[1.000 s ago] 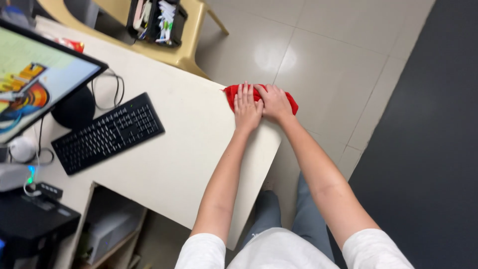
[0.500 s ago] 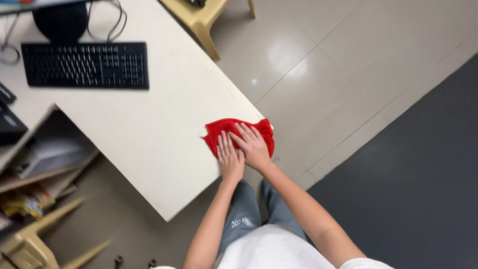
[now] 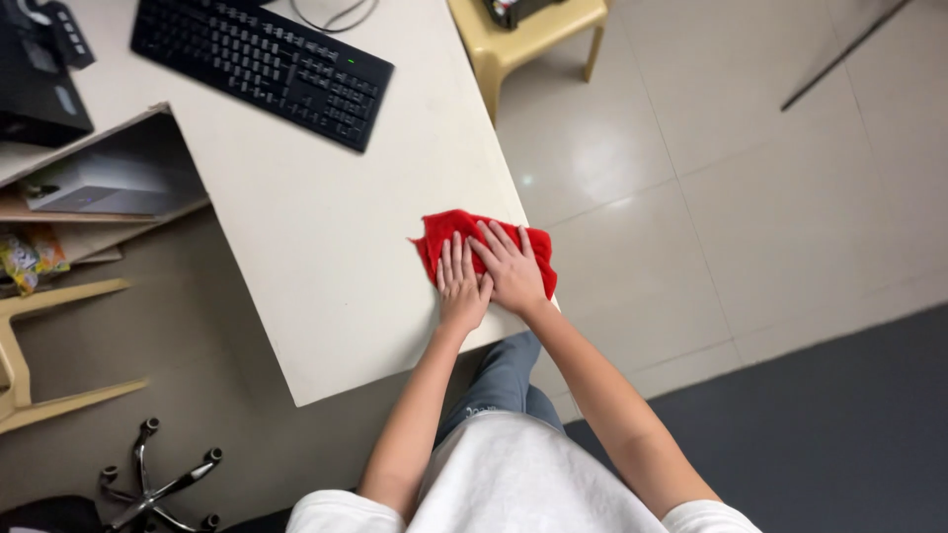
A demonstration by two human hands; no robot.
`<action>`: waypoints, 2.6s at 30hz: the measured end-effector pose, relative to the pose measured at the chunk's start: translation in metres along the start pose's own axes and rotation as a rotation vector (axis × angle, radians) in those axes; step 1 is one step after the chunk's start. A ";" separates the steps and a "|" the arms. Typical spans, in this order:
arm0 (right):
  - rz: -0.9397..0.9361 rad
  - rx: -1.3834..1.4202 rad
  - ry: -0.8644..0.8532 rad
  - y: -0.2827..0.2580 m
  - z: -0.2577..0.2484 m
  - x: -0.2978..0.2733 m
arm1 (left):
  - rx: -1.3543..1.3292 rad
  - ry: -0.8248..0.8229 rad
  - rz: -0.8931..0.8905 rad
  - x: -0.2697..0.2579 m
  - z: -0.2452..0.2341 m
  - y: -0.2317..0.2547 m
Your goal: The person wipes a small desk fan with a red cloth, then plugs in a power strip. They proceed to wipe the desk surface, moving a calculator and a blue box aside to clean underneath. Finally, they organize pens and markers into a plastic container.
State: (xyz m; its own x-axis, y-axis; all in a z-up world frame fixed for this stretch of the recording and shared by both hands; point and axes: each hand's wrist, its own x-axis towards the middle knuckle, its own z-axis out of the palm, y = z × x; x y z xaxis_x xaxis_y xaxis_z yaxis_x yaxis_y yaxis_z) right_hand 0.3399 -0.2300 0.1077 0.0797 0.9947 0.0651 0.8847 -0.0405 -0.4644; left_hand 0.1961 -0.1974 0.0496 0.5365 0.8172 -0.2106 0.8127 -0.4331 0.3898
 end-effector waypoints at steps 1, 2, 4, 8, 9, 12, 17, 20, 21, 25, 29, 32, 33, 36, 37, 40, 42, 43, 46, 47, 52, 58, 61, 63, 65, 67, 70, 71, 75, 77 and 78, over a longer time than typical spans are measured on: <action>-0.019 -0.002 0.003 0.003 -0.001 0.018 | 0.000 0.017 -0.010 0.020 -0.005 -0.004; -0.008 -0.010 -0.005 0.008 -0.003 0.036 | 0.003 0.016 -0.014 0.042 -0.010 -0.008; -0.003 -0.018 -0.032 0.018 -0.005 0.063 | -0.004 0.007 -0.033 0.073 -0.014 -0.009; -0.042 -0.017 -0.003 0.049 0.001 0.138 | -0.009 0.037 -0.043 0.149 -0.025 -0.019; -0.043 -0.026 0.012 0.055 0.005 0.155 | -0.005 0.045 -0.035 0.166 -0.027 -0.026; -0.017 -0.004 0.025 0.064 -0.002 0.203 | -0.003 0.092 0.001 0.222 -0.034 -0.041; -0.037 0.042 0.032 0.079 -0.007 0.265 | -0.037 0.109 -0.048 0.282 -0.061 -0.038; -0.047 0.051 0.022 0.085 -0.003 0.281 | -0.071 0.140 -0.089 0.294 -0.066 -0.035; -0.035 0.055 0.019 0.086 -0.001 0.278 | -0.089 0.149 -0.097 0.291 -0.064 -0.032; -0.024 0.064 0.075 0.076 -0.004 0.232 | -0.076 0.175 -0.093 0.240 -0.042 -0.019; -0.068 0.021 -0.066 0.059 -0.018 0.145 | -0.071 0.120 -0.091 0.140 -0.028 0.014; -0.117 0.005 -0.143 0.049 -0.029 0.097 | -0.157 0.115 -0.130 0.077 -0.031 0.041; -0.140 0.012 -0.172 0.048 -0.031 0.086 | -0.199 0.121 -0.156 0.061 -0.032 0.049; -0.195 0.001 -0.218 0.057 -0.028 0.100 | -0.215 0.111 -0.164 0.077 -0.045 0.049; -0.217 0.004 -0.227 0.063 -0.026 0.117 | -0.217 0.122 -0.184 0.092 -0.048 0.046; -0.269 -0.016 -0.280 0.076 -0.019 0.175 | -0.211 0.186 -0.217 0.141 -0.055 0.032; -0.329 -0.044 -0.280 0.081 -0.021 0.213 | -0.200 0.316 -0.275 0.173 -0.051 0.025; -0.348 -0.042 -0.289 0.082 -0.020 0.231 | -0.201 0.325 -0.293 0.187 -0.053 0.019; -0.444 0.017 -0.273 0.087 -0.019 0.275 | -0.175 0.418 -0.350 0.226 -0.059 0.008; -0.440 -0.033 -0.289 0.087 -0.018 0.287 | -0.158 0.444 -0.373 0.239 -0.062 0.007; -0.502 -0.013 -0.286 0.091 -0.016 0.286 | -0.190 0.493 -0.508 0.229 -0.056 0.030; -0.621 -0.084 -0.566 0.073 -0.042 0.205 | -0.330 0.492 -0.665 0.128 -0.030 0.090; -0.750 -0.155 -0.655 0.077 -0.042 0.159 | -0.334 0.490 -0.786 0.080 -0.001 0.124; -0.885 -0.175 -0.732 0.074 -0.042 0.147 | -0.382 0.469 -0.854 0.063 0.009 0.139; -0.945 -0.163 -0.773 0.066 -0.039 0.157 | -0.386 0.459 -0.904 0.065 0.012 0.129; -1.001 -0.160 -0.818 0.054 -0.026 0.175 | -0.399 0.450 -0.951 0.074 0.014 0.111; -1.136 -0.234 -0.836 0.025 0.011 0.211 | -0.379 0.440 -1.042 0.091 0.007 0.064; -1.159 -0.222 -0.803 0.011 0.026 0.220 | -0.358 0.432 -1.069 0.093 0.000 0.044; -1.180 -0.294 -0.754 -0.051 0.071 0.262 | -0.300 0.408 -1.124 0.103 -0.024 -0.044; -1.185 -0.305 -0.734 -0.081 0.086 0.281 | -0.297 0.395 -1.141 0.105 -0.041 -0.082; -1.181 -0.320 -0.710 -0.095 0.094 0.290 | -0.295 0.381 -1.148 0.107 -0.048 -0.101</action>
State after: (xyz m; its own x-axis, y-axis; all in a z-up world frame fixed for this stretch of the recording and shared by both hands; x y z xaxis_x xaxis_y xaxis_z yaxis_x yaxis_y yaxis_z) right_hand 0.2359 0.0715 0.0878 -0.9300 0.2889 -0.2273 0.3390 0.9131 -0.2266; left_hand 0.1605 -0.0484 0.0310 -0.5906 0.7459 -0.3080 0.6593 0.6660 0.3490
